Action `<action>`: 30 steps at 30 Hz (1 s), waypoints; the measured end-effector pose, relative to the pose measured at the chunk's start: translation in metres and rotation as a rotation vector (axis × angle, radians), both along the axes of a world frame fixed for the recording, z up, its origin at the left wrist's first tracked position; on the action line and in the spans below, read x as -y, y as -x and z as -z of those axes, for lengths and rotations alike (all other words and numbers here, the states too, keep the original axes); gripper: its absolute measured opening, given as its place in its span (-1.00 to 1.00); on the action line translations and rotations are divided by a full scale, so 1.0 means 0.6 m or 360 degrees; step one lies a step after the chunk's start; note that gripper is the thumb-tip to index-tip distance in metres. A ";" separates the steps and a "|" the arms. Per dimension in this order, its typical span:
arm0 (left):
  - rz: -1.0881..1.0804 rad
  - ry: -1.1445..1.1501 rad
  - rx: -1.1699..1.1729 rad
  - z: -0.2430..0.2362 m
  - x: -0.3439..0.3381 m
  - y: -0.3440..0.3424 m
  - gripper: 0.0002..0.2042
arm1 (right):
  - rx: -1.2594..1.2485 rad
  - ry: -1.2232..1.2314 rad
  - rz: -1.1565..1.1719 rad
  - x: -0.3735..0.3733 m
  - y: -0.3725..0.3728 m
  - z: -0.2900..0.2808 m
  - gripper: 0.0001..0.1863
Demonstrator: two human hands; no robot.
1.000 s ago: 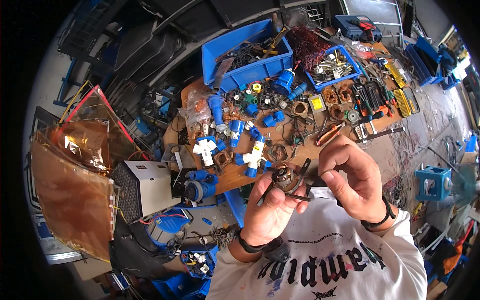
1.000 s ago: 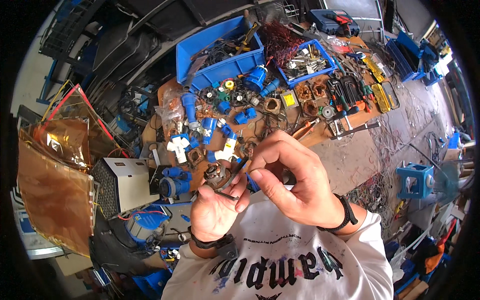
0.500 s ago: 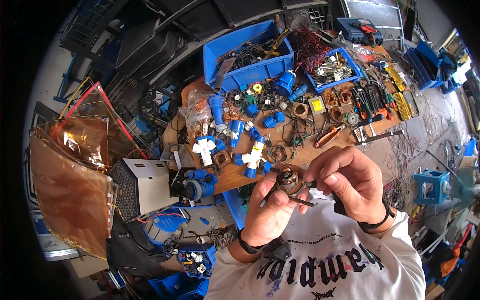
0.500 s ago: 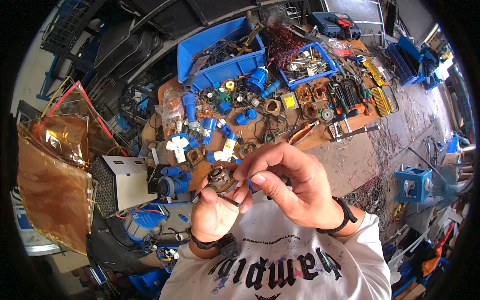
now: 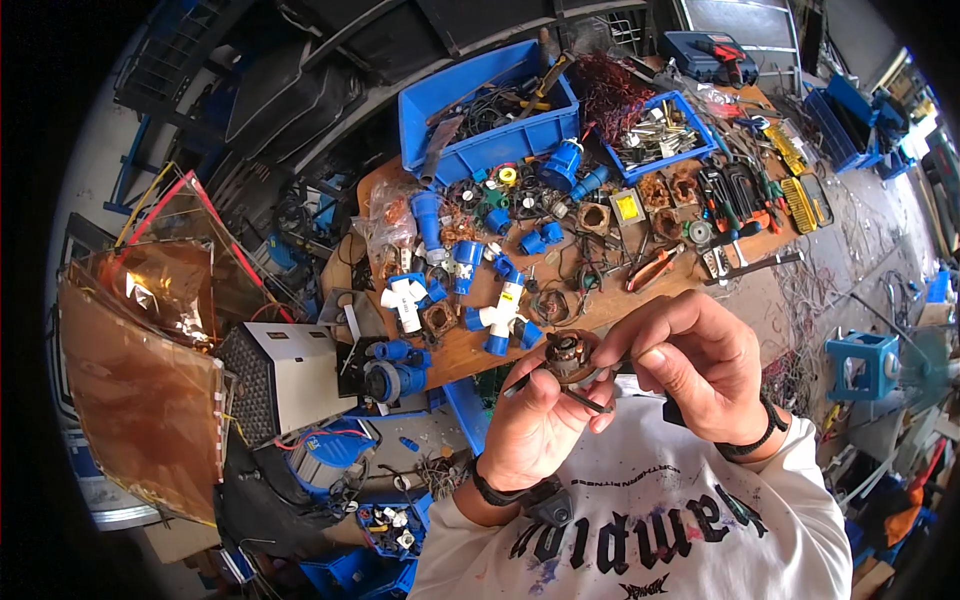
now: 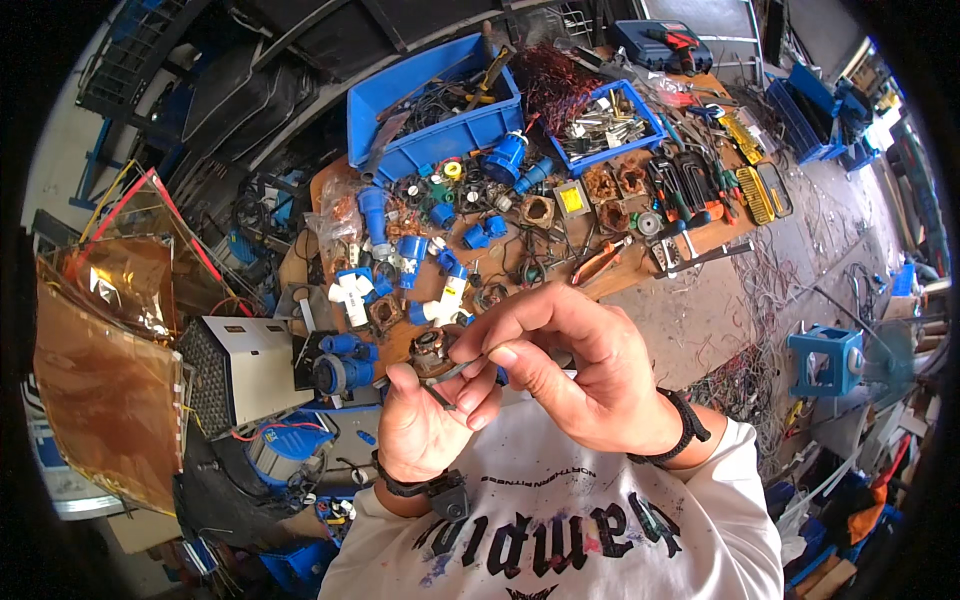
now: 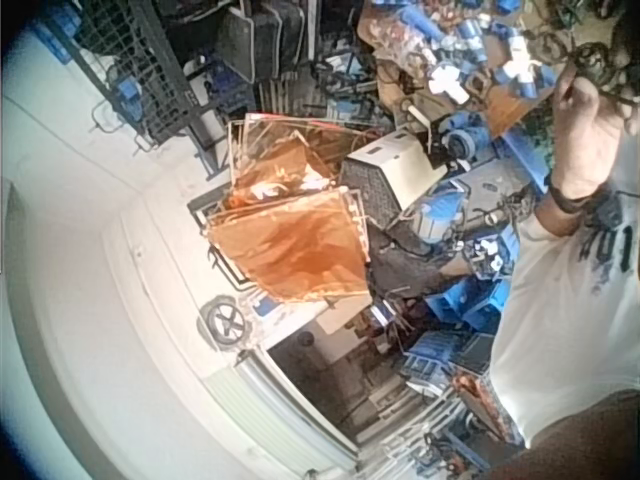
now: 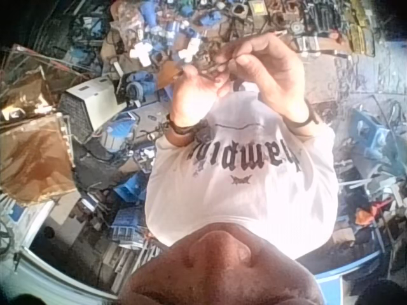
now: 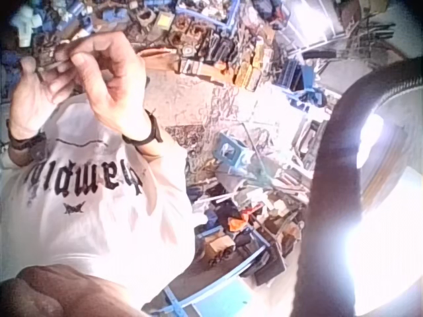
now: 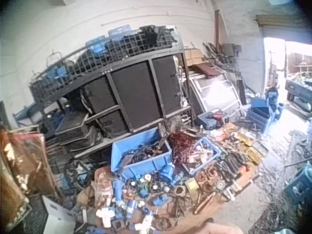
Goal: The person holds a small, circular electronic component with wires and uses a pair of orange-handled pliers to strip the insulation from the wire ends. They repeatedly adjust the component and the pliers to access different sections of the wires, performing the stripping action multiple times throughout the clip.
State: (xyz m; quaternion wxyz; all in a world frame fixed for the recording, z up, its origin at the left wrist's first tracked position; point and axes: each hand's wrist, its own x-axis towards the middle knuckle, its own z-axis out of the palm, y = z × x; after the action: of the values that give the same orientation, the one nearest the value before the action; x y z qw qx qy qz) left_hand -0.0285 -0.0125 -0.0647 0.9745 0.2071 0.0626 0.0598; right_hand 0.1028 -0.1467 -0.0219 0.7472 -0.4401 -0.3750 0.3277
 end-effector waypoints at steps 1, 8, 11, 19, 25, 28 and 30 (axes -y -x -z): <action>0.0008 0.0009 0.0004 0.001 0.000 0.000 -0.40 | -0.0021 0.0010 0.0010 0.001 0.001 -0.001 -0.90; 0.0047 0.0037 0.0015 -0.001 0.001 0.000 -0.37 | 0.0018 0.0066 0.0115 0.003 0.006 -0.003 -0.93; 0.0059 0.0051 0.0029 0.000 0.001 0.000 -0.36 | 0.0044 0.0066 0.0132 0.004 0.006 -0.002 -0.93; 0.0038 0.0032 0.0019 0.000 0.002 0.002 -0.34 | 0.0199 0.0042 0.0234 0.004 0.008 0.002 -0.92; 0.0117 0.0174 0.0116 0.003 0.000 0.003 -0.36 | 0.0883 0.0105 0.0525 0.006 -0.004 -0.007 -0.89; 0.0294 0.0421 0.0242 0.007 -0.007 0.000 -0.38 | 0.1023 0.0101 0.0602 0.010 -0.001 -0.011 -0.85; 0.0338 0.0534 0.0279 0.001 -0.007 -0.005 -0.41 | 0.1067 0.0094 0.0636 0.012 0.000 -0.013 -0.84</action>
State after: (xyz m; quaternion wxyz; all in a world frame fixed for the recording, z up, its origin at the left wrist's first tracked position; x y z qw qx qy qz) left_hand -0.0255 -0.0084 -0.0654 0.9978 0.0413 -0.0354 -0.0366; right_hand 0.1027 -0.1539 -0.0142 0.6194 -0.6083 -0.4957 0.0244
